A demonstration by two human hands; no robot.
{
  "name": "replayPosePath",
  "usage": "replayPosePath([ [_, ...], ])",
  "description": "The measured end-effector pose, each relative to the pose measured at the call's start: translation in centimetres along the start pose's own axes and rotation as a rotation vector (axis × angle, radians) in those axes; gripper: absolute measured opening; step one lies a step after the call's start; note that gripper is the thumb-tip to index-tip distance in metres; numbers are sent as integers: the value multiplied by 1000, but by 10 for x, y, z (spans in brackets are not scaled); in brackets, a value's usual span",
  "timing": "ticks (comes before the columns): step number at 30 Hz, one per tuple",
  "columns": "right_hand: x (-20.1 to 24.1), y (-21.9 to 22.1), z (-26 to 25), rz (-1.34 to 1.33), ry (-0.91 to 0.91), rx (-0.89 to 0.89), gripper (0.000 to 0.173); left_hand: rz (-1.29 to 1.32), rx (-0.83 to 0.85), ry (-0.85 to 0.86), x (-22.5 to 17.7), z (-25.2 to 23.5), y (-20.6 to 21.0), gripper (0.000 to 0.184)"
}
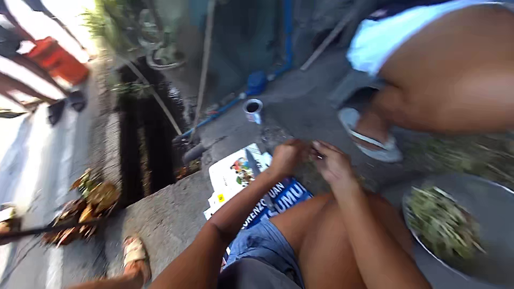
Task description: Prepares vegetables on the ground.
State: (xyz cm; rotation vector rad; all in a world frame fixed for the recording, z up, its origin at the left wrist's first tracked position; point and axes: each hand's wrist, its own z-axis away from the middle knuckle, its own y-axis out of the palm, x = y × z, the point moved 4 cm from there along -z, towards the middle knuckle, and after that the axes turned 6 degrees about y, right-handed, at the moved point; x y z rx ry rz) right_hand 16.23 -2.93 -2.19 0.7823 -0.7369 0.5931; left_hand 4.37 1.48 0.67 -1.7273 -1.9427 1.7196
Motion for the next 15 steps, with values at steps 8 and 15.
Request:
replayPosePath([
  [8,-6,-17,-10,-184,39,48,8,-49,115,-20,12,15,2,18],
  [15,-2,-23,-18,-298,40,25,9,-75,136,-115,25,23,-2,15],
])
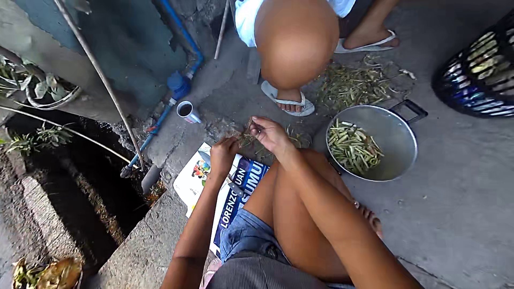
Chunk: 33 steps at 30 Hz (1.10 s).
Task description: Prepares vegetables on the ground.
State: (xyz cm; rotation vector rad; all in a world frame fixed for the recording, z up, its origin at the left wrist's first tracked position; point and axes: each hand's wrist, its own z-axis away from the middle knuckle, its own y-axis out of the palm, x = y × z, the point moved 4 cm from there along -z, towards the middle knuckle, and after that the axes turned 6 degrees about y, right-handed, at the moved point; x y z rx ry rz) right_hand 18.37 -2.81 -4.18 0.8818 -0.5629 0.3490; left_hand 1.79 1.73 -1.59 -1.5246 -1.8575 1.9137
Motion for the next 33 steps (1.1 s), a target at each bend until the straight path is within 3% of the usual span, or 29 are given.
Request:
replayPosePath([
  [5,4,-1,-2,-41,9,1,10,75,7,-161,12,2,-7,16],
  [8,3,-3,-4,70,36,8,8,232,-29,-217,12,-2,-10,27],
  [13,4,2,3,348,-17,91,9,375,-46,-34,2,-16,-13,21],
  [20,4,7,8,578,-165,169,10,247,11,43,-9,-25,-19,20],
  [27,7,6,11,664,-121,142,10,99,-38,222,-15,-25,-21,11],
  [33,5,2,9,608,-14,66,13,53,-26,252,-16,-24,-14,10],
])
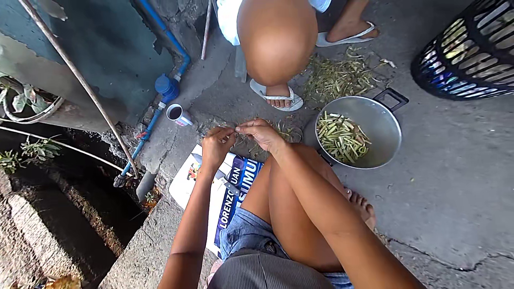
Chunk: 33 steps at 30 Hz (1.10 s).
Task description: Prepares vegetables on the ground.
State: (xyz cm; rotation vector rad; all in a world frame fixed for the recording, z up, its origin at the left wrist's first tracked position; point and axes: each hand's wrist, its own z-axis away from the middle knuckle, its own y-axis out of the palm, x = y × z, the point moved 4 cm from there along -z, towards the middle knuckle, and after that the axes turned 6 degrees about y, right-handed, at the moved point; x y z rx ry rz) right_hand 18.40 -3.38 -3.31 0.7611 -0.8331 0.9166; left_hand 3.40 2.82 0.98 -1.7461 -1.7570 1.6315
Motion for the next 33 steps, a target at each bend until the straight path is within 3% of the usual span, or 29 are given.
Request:
replayPosePath([
  [4,9,-32,1,29,-70,-256,19,58,31,-49,6,-1,5,10],
  [8,15,-123,19,388,-169,-659,27,144,38,-131,18,-3,10,12],
  [12,0,-211,68,478,34,-1085,42,244,106,-232,32,-3,16,18],
  [13,-4,-217,76,445,85,-1147,45,256,116,-248,34,-3,18,18],
  [15,-6,-214,80,404,91,-1200,34,271,128,-276,37,-5,24,18],
  [18,10,-186,67,429,-103,-1055,29,289,149,-327,41,-12,31,22],
  [21,29,-137,49,467,-329,-752,32,290,196,-389,38,-19,33,26],
  [25,34,-55,37,638,-505,-354,15,358,223,-547,35,-28,34,29],
  [29,18,-14,25,959,-543,-240,18,471,135,-634,40,-36,36,23],
  [33,12,-5,22,1087,-701,-267,21,493,121,-669,38,-37,35,20],
])
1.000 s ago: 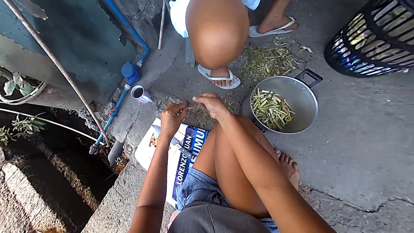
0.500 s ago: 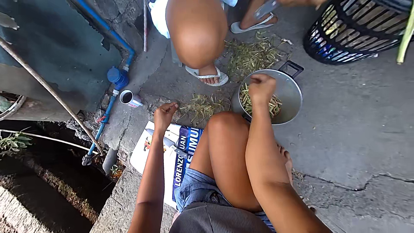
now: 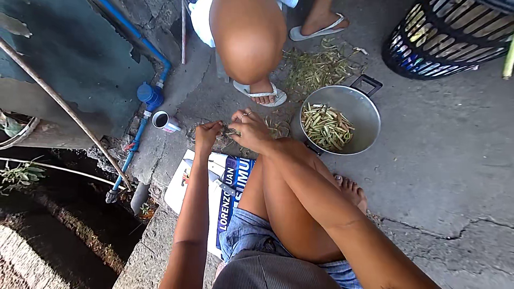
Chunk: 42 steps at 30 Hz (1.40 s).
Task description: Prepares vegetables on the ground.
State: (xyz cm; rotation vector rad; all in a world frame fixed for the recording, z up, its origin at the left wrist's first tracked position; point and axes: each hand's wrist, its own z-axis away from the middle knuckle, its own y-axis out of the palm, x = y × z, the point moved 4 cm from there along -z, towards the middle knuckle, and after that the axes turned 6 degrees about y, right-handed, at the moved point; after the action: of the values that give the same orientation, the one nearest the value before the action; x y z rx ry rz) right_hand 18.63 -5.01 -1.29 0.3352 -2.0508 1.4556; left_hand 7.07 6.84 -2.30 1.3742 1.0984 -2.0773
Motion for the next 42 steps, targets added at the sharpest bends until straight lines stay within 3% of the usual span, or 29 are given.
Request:
replayPosePath([
  [7,3,1,1,-39,-86,-138,13,-2,49,-12,1,6,0,21],
  [11,-6,-3,-1,-145,73,-173,14,-257,123,184,-8,21,1,29],
  [15,-14,-7,-3,-303,264,-75,17,-504,18,463,-21,40,9,19],
  [20,-17,-6,-3,-441,320,28,17,-577,-78,533,-19,40,18,15],
  [24,-17,-5,-3,-425,296,66,17,-648,-71,617,-21,43,17,13],
  [32,-12,-1,-3,-188,185,53,16,-794,-8,631,-28,39,20,13],
  [42,-20,-3,-3,-416,166,28,12,-737,-11,749,-29,45,18,12],
])
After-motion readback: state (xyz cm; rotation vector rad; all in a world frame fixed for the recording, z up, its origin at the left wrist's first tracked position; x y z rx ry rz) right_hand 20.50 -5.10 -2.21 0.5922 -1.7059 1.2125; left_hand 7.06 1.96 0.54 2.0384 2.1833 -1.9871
